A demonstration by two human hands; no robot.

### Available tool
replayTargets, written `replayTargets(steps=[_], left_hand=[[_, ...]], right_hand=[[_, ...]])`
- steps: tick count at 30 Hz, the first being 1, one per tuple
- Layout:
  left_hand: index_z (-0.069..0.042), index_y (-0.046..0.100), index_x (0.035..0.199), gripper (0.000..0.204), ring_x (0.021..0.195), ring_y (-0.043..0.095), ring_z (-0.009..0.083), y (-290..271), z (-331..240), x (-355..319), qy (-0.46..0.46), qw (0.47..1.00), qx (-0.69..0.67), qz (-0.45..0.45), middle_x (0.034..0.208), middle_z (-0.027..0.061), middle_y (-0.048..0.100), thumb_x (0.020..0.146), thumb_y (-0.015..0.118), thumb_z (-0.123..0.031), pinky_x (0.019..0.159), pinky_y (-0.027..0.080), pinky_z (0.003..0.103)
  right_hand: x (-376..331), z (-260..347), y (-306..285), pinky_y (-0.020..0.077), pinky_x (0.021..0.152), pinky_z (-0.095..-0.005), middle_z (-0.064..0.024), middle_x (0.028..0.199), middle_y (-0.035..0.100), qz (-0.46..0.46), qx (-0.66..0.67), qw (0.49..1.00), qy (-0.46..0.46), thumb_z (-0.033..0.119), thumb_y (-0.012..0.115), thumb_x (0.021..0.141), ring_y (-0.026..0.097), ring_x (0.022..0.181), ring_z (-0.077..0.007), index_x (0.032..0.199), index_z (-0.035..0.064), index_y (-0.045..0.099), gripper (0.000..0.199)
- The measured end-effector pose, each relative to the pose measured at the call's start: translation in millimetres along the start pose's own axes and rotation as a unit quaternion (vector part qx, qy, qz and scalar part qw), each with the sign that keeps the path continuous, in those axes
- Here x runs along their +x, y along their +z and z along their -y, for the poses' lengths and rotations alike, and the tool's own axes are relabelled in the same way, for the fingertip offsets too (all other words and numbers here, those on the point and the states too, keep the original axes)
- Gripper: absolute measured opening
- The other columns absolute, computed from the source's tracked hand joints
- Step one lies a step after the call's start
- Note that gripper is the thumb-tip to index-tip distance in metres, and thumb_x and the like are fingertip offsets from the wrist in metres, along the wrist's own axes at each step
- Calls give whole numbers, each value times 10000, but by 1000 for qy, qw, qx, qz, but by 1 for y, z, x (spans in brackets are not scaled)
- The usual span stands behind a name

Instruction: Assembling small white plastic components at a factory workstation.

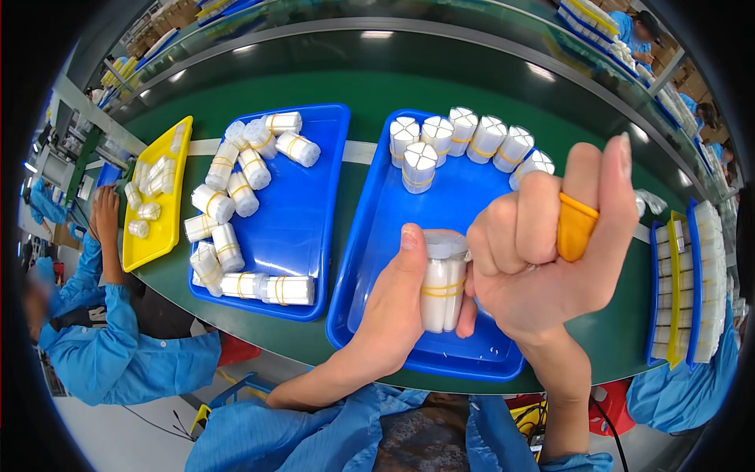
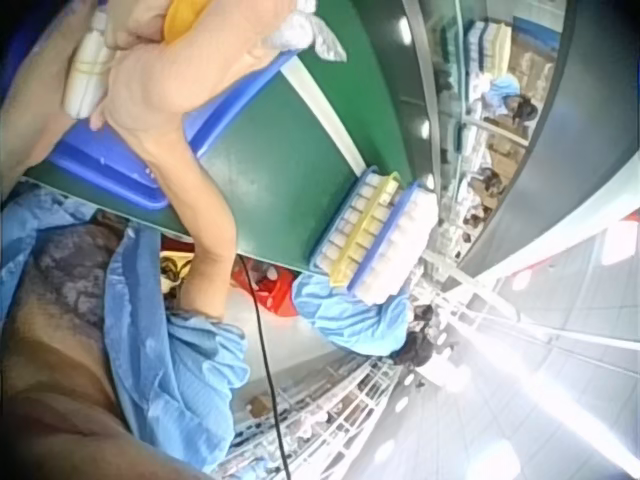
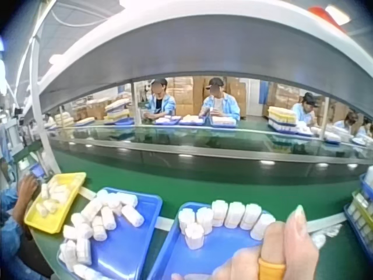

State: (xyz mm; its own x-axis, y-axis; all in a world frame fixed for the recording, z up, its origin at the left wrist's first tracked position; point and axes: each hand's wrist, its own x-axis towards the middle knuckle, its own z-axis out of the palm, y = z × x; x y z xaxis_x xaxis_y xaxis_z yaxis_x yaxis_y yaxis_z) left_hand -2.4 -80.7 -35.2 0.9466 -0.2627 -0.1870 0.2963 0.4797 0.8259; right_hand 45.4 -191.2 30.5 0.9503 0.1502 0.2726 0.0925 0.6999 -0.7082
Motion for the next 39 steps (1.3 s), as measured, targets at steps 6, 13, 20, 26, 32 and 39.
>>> replayTargets(steps=[6,13,20,26,32,39], left_hand=[[-8,517,1016,704,571,572,159,6,-1,-3,15,1000,-17,-21,779,86,564,1003,135,-598,524,454,269],[-15,510,1010,637,547,566,154,1,-10,-11,17,998,53,-11,772,82,559,1021,175,-557,509,457,267],[-23,513,1015,631,565,568,162,-26,-8,-7,-47,997,45,38,747,83,554,1027,158,-544,544,473,276],[-10,536,1040,672,710,551,186,-37,-23,-7,68,990,-46,-117,727,79,544,1026,146,-556,704,473,335],[-56,543,1029,645,696,540,119,-49,-33,-19,39,987,-106,-111,744,47,554,1026,145,-563,649,463,266],[-70,526,1074,541,808,591,116,-71,-38,-24,-26,997,-71,-29,876,47,584,1031,249,-533,685,481,258]], right_hand=[[-5,-3,-7,132,334,-266,20,474,242,49,29,997,-45,427,185,1051,149,356,-89,717,164,262,432],[-6,-1,12,121,355,-264,20,474,230,2,97,994,46,431,218,1047,122,370,-85,713,163,276,433],[4,-20,-4,132,357,-259,21,506,244,-21,33,991,124,455,268,1041,140,382,-84,696,148,279,462],[25,-28,-21,417,500,-233,-74,938,560,274,-425,834,-223,466,608,919,529,620,-126,960,52,566,418],[0,-44,-7,543,620,-270,-144,1162,517,334,-588,732,-84,333,921,572,638,738,-132,1163,16,564,760],[-6,-53,-12,517,486,-297,-107,1127,526,347,-585,720,-138,339,847,660,639,619,-200,1167,-5,524,692]])
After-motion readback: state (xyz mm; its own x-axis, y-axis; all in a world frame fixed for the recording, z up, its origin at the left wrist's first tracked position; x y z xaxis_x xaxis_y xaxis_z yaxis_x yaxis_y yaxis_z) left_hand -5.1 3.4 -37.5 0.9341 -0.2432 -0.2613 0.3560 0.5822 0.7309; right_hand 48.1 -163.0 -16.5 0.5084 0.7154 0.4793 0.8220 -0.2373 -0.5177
